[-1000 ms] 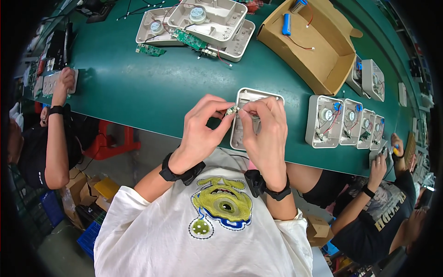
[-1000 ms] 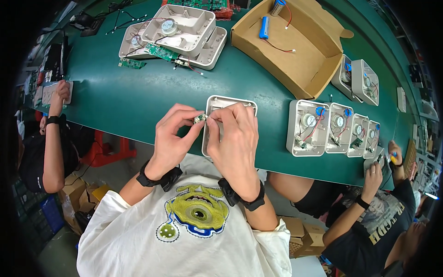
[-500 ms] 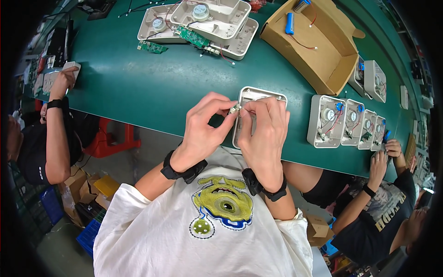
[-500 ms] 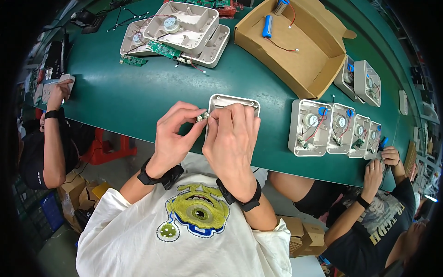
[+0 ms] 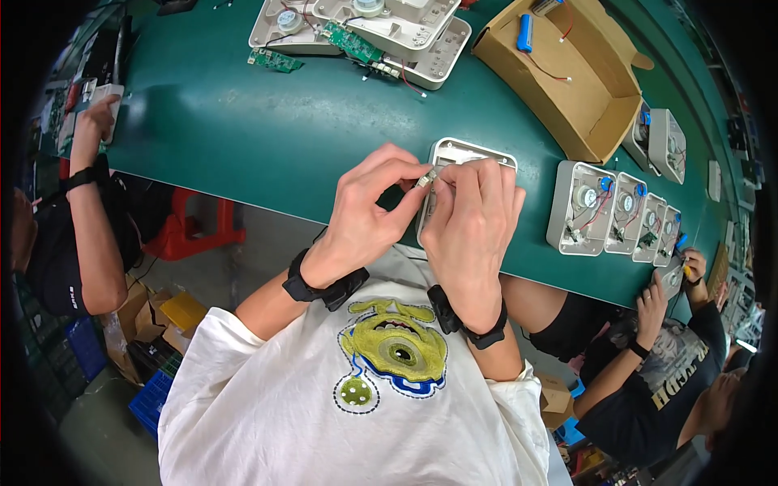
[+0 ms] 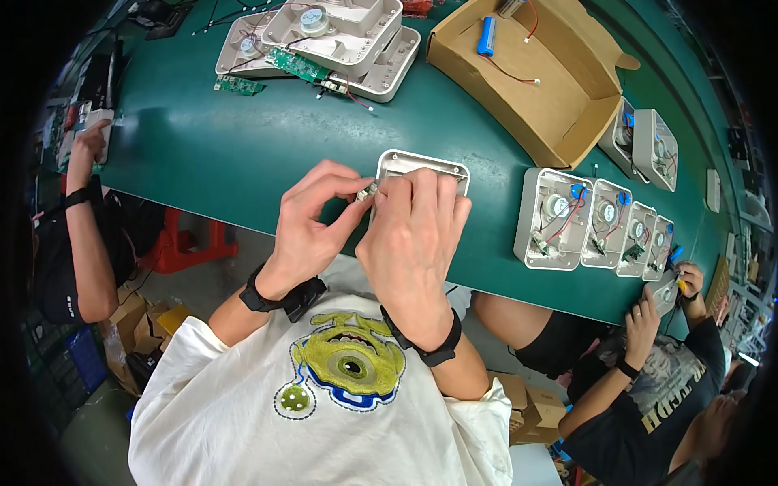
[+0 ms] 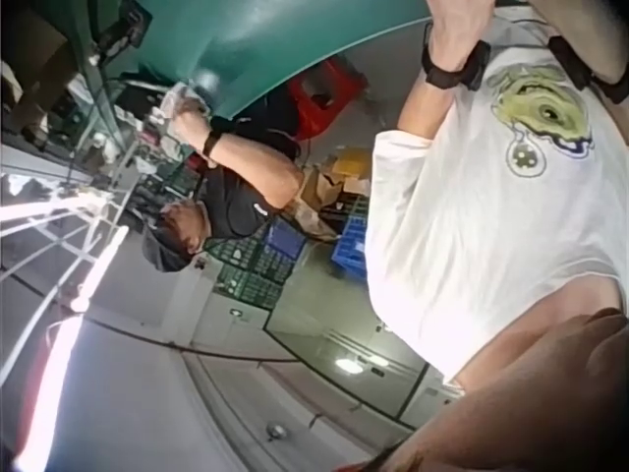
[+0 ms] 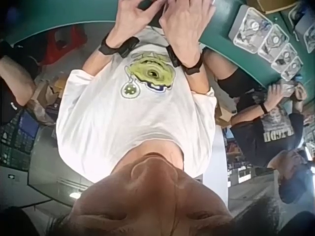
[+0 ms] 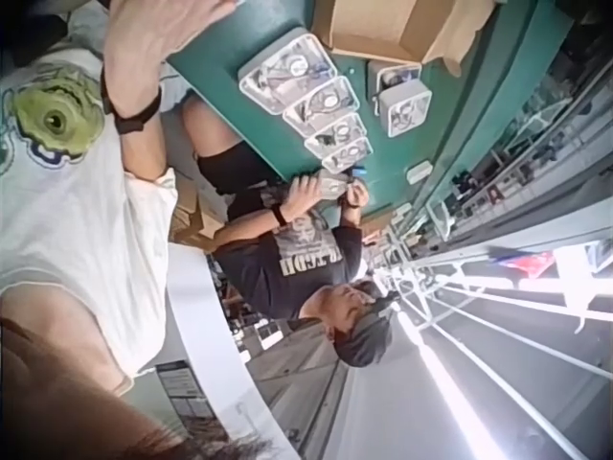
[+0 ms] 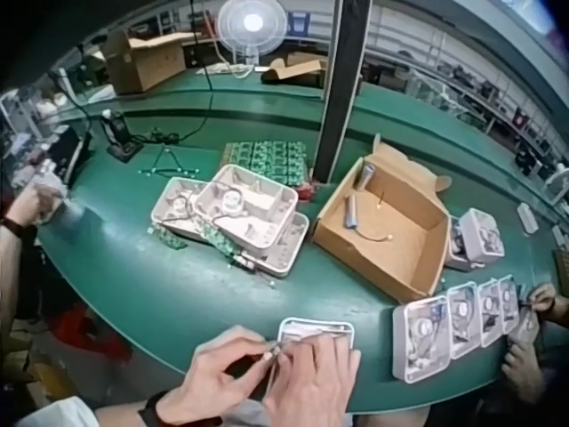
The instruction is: Assembling electronic components by placing batteries and circuit boards into plastic housings.
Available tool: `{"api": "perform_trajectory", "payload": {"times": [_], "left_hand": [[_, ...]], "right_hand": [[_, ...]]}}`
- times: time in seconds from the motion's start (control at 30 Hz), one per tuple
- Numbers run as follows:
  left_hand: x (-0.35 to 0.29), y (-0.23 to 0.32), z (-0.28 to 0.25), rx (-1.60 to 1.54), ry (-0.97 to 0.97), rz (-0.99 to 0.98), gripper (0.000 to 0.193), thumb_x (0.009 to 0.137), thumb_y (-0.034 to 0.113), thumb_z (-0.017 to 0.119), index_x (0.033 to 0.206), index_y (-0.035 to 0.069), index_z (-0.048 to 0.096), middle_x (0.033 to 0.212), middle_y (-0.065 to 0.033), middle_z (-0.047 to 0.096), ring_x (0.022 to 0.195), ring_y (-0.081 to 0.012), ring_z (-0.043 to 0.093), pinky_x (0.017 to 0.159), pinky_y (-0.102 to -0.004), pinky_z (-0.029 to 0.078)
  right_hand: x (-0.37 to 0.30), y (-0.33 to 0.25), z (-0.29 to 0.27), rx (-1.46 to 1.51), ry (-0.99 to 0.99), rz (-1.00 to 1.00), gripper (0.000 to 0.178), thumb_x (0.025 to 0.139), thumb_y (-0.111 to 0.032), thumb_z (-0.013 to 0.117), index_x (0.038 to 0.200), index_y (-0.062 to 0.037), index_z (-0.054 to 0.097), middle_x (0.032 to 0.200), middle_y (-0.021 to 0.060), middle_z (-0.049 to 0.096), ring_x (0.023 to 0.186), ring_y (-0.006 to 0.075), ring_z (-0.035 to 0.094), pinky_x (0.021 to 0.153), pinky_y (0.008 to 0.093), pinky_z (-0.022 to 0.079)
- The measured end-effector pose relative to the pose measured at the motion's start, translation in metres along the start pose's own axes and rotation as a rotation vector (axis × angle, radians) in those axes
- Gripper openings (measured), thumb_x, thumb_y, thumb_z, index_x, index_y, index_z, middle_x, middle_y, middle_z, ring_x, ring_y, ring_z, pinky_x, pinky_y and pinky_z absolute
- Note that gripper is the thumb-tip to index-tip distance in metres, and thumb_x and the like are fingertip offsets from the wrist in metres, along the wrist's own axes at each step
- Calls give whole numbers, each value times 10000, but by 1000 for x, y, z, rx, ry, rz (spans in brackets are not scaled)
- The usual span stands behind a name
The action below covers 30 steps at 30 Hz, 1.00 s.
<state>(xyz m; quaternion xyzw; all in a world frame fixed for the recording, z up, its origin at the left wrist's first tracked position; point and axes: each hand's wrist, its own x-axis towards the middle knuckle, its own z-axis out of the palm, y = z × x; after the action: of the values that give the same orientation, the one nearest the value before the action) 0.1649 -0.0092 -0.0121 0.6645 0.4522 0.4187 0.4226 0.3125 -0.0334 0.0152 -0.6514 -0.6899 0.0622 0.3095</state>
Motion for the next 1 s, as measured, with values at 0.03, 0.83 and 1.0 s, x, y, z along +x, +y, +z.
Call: {"api": "perform_trajectory", "payload": {"times": [0.03,0.83,1.0], "left_hand": [[1,0,0,-5,-4,8,253,854,-110,757,1096,-38,744,1052,-116,709,929,-202,686,827,-294,557],[2,-26,4,-79,16,73,243,916,-38,770,1157,-25,741,1049,-94,686,910,-159,653,805,-275,535],[-2,-28,3,-64,46,71,235,901,-18,792,1131,-19,747,1009,-95,695,842,-172,662,764,-287,543]], "right_hand": [[1,1,0,17,-7,8,122,849,12,734,927,-50,665,958,82,589,947,312,562,794,427,385],[203,200,-51,-409,-494,30,282,827,-89,767,1106,-58,794,1020,222,779,979,395,752,925,475,600],[193,168,-73,-359,-312,-28,156,830,-55,777,978,-12,799,973,210,782,868,360,769,824,418,616]]}}
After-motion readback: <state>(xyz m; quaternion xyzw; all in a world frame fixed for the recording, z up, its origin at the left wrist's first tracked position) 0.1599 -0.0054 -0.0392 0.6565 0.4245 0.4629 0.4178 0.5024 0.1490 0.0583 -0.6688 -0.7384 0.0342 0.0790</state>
